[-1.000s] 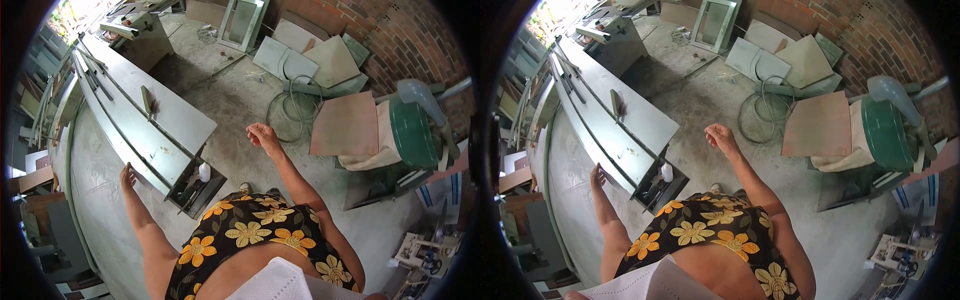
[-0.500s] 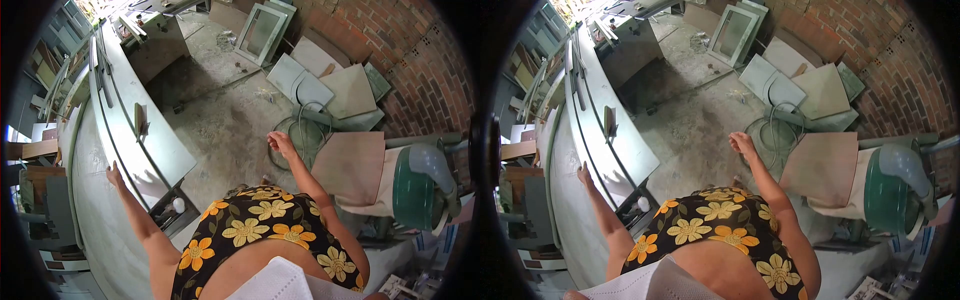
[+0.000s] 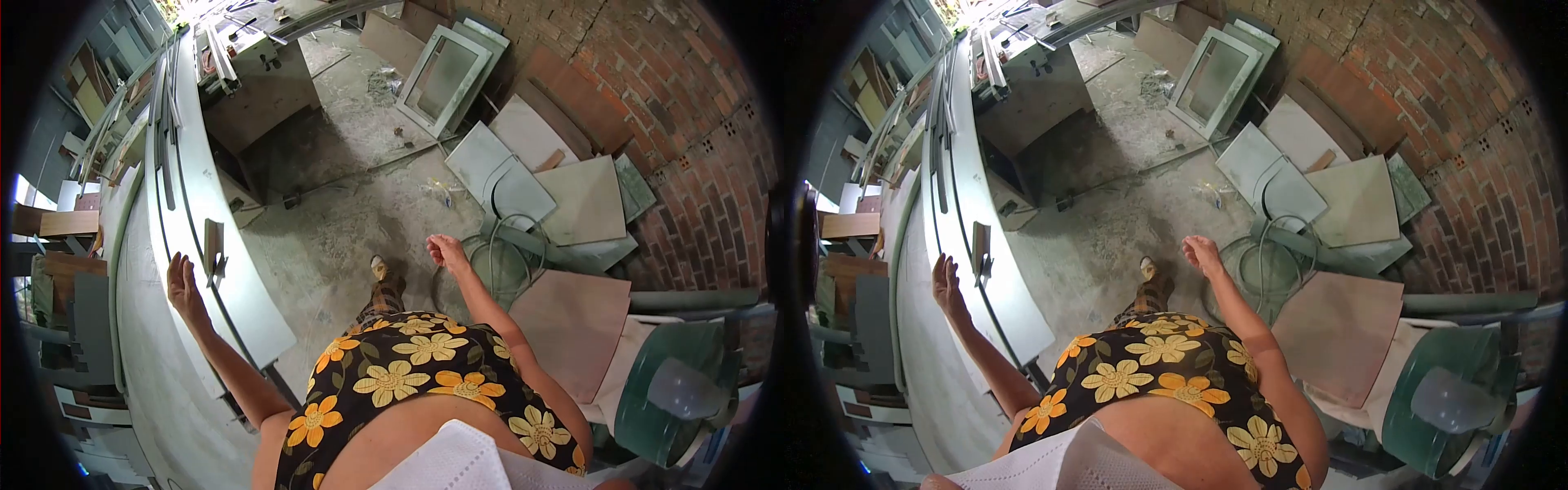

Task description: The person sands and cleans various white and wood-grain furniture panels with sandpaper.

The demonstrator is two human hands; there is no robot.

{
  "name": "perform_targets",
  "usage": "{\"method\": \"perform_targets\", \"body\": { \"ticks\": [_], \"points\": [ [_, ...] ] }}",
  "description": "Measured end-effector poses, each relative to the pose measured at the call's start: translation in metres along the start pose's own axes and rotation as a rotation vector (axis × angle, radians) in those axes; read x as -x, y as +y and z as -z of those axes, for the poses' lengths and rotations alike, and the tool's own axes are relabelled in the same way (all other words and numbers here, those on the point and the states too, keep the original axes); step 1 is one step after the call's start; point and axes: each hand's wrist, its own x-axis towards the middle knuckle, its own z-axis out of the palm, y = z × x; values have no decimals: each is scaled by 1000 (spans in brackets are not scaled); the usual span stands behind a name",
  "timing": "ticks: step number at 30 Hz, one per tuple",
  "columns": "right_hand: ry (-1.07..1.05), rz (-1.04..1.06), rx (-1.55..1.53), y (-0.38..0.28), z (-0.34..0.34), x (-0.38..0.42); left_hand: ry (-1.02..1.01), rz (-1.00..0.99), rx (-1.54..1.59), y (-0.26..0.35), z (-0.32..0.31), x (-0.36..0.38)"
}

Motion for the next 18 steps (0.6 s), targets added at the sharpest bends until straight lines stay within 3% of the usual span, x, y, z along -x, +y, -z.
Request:
{"method": "perform_targets", "body": {
  "ticks": [9, 18],
  "points": [
    [69, -49, 283, -92, -23, -159, -4, 39, 28, 6, -91, -67],
    [215, -211, 286, -113, 31, -259, -128, 84, 77, 5, -181, -126]
  ]
}}
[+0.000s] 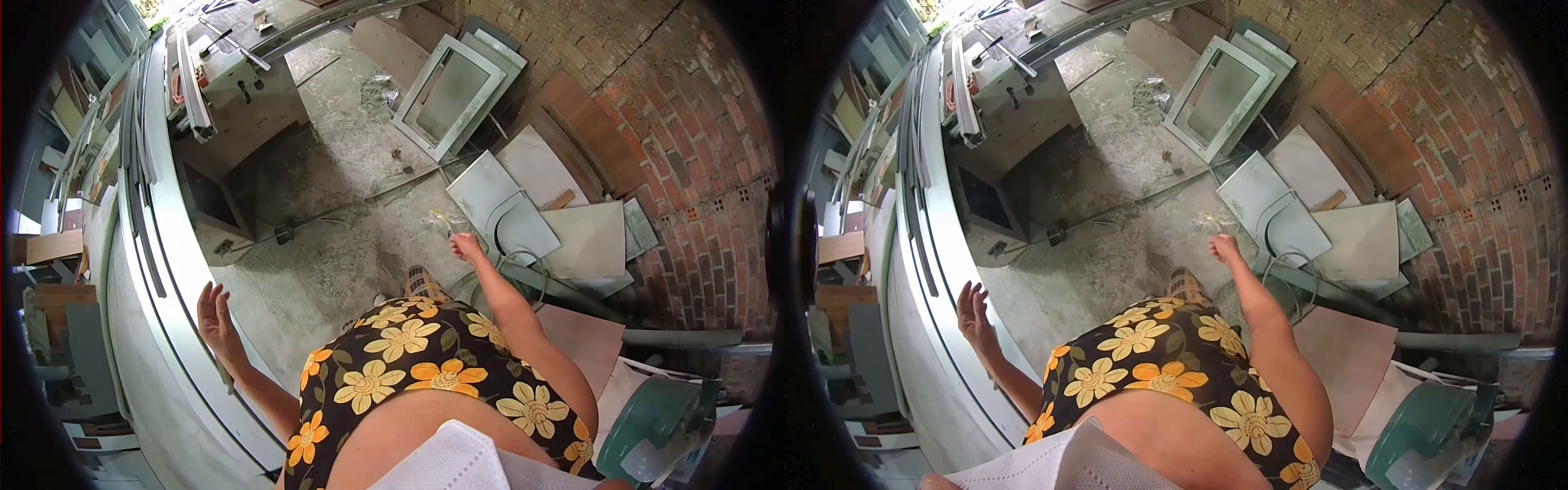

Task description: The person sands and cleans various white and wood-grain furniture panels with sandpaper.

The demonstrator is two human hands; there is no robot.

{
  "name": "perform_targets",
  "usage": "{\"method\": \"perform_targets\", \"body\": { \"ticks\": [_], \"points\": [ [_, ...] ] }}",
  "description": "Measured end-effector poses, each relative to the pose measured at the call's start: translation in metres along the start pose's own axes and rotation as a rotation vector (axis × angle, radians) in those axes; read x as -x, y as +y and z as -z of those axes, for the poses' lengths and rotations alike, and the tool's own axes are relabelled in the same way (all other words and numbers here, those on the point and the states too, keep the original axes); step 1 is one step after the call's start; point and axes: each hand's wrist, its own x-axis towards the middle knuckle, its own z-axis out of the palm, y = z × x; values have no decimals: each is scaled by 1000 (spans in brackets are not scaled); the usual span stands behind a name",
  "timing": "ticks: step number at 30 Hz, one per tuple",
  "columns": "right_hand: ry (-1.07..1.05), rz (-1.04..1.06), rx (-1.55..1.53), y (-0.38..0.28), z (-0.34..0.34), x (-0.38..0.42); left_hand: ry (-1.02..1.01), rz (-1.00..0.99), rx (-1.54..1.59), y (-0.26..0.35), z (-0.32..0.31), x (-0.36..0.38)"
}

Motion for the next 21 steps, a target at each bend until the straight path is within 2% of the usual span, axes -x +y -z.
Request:
{"method": "perform_targets", "body": {
  "ticks": [4, 9, 14, 21],
  "points": [
    [97, -97, -2, -12, 23, -43, 19, 56, 26, -7, -36, -30],
    [222, -83, -44, -66, 40, -116, -70, -48, 107, -13, -109, -94],
    [175, -24, -58, -131, 67, -227, -92, -21, 157, -3, -202, -169],
    [116, 89, 109, -242, 48, -292, -124, -55, 115, 6, -290, -233]
  ]
}}
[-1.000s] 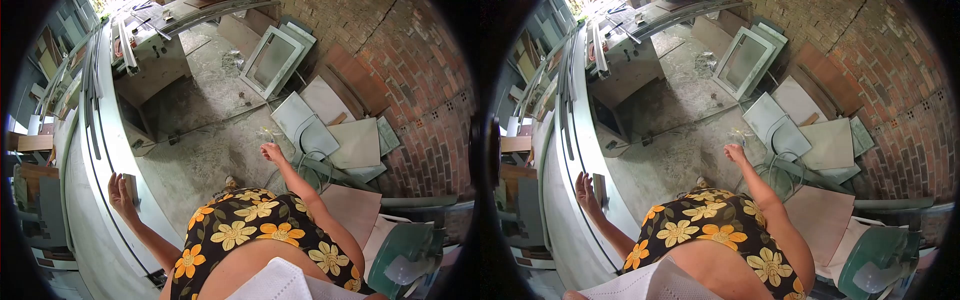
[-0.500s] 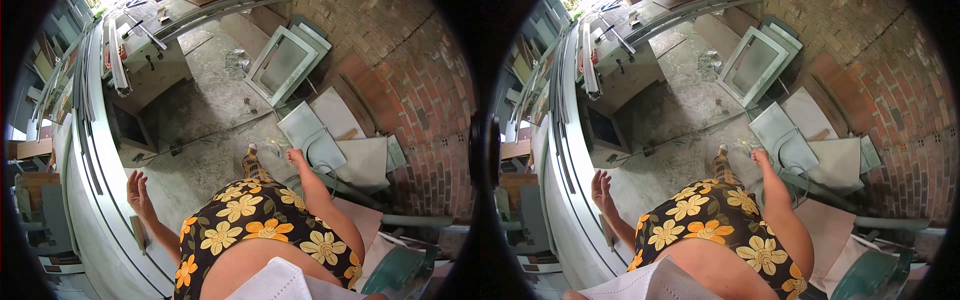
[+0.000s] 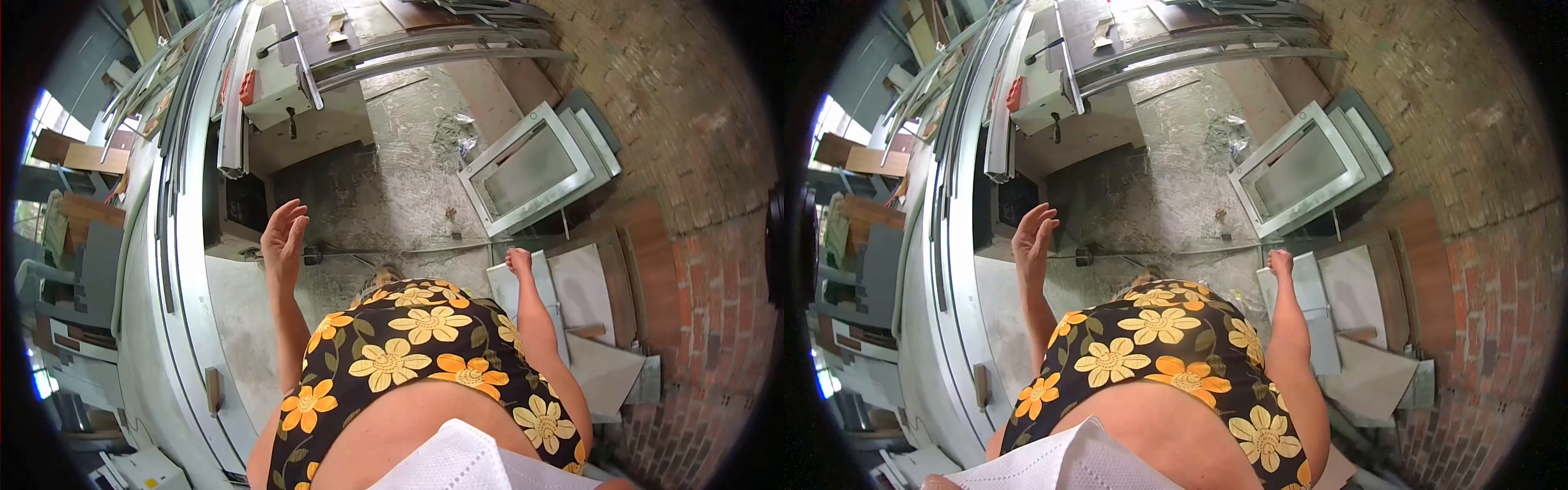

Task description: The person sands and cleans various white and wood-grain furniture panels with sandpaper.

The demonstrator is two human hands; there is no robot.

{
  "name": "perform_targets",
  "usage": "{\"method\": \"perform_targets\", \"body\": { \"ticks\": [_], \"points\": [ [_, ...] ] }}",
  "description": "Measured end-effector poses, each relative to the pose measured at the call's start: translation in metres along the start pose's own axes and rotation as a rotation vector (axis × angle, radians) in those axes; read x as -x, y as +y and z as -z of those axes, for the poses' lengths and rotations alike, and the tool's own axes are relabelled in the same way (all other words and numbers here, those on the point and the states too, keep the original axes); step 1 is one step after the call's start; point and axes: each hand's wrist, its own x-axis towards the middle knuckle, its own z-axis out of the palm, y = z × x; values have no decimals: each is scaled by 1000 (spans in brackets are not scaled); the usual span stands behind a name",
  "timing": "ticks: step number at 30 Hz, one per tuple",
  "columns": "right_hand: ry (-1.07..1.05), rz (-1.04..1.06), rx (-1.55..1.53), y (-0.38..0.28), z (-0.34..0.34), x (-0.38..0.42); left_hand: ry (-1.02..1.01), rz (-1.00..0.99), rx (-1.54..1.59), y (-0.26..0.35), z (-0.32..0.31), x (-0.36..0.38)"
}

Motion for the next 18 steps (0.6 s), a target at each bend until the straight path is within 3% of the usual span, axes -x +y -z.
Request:
{"method": "perform_targets", "body": {
  "ticks": [6, 8, 12, 13, 18],
  "points": [
    [-98, 47, 58, 0, -22, -31, -27, 42, -12, -16, -38, -63],
    [-113, -53, 52, 10, -22, -36, -60, 27, -35, -15, -53, -92],
    [-79, -170, -82, 29, -12, -39, -123, -8, -37, -26, -84, -163],
    [15, -209, -99, 27, -8, -37, -146, -14, -30, -31, -93, -185],
    [120, -223, -236, 2, -18, -59, -84, -223, -257, -55, -130, -304]
  ]
}}
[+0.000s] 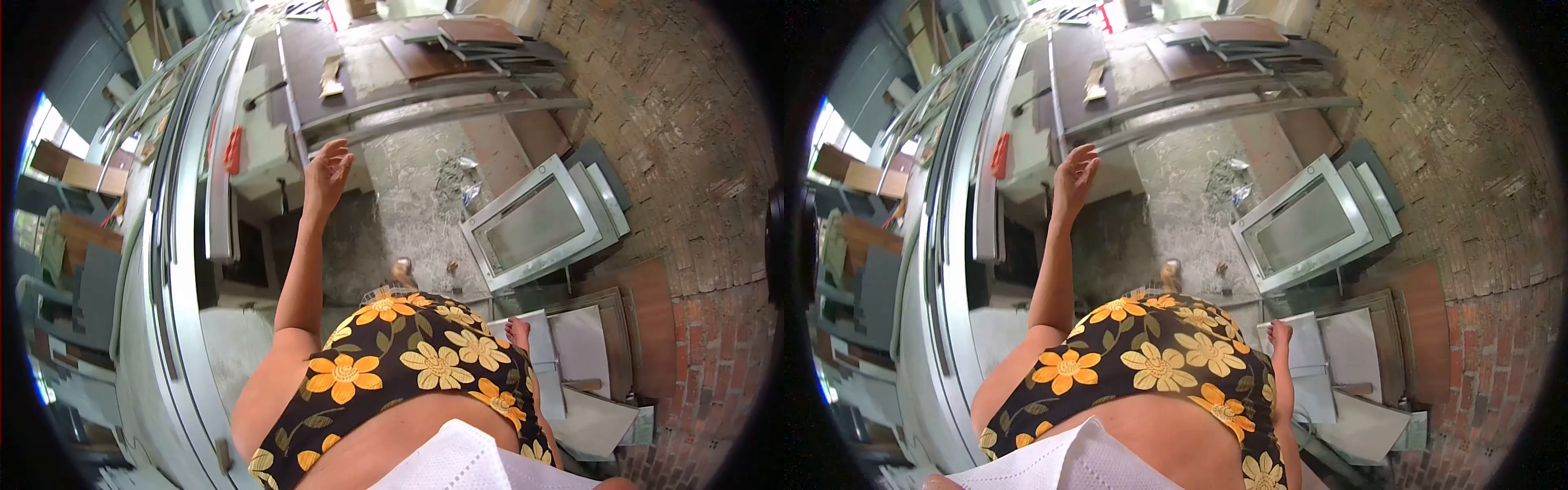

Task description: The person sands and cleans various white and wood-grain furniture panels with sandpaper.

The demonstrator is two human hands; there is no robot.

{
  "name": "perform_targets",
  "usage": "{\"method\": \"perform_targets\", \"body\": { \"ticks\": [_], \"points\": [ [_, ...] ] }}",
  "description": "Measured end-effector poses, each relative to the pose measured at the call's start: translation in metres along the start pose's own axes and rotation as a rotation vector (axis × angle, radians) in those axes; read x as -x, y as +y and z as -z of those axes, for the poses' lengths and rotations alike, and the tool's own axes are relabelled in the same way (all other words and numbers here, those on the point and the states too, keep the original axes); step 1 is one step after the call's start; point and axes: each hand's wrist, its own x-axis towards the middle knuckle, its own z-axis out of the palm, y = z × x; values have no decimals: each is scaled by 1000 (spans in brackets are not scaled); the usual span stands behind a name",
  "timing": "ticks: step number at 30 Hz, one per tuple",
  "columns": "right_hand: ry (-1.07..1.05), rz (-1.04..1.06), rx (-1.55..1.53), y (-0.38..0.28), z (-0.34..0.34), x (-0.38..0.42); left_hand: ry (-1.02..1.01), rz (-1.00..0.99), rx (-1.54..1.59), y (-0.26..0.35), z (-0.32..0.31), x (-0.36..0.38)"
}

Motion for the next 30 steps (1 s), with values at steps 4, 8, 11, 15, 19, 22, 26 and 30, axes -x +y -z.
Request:
{"method": "perform_targets", "body": {
  "ticks": [4, 8, 11, 15, 19, 22, 26, 30],
  "points": [
    [43, 29, 2, -36, -54, -17, 17, -51, -168, -48, -17, -104],
    [-7, 82, 69, -78, -121, -22, 56, -64, -339, -118, -31, -195],
    [1, 112, 154, -105, -165, -12, -6, -9, -694, -157, -44, -244],
    [19, 128, 252, -99, -186, -22, -18, -106, -947, -262, -65, -287],
    [78, 52, 107, -86, -184, -14, -169, -58, -1050, -306, -67, -306],
    [166, 5, 132, -84, -173, 1, -88, -192, -969, -337, -67, -313],
    [254, -17, 4, -85, -178, 11, 71, -125, -721, -313, -64, -323],
    [234, 138, 81, -100, -193, -1, 276, -350, -440, -245, -69, -341]
  ]
}}
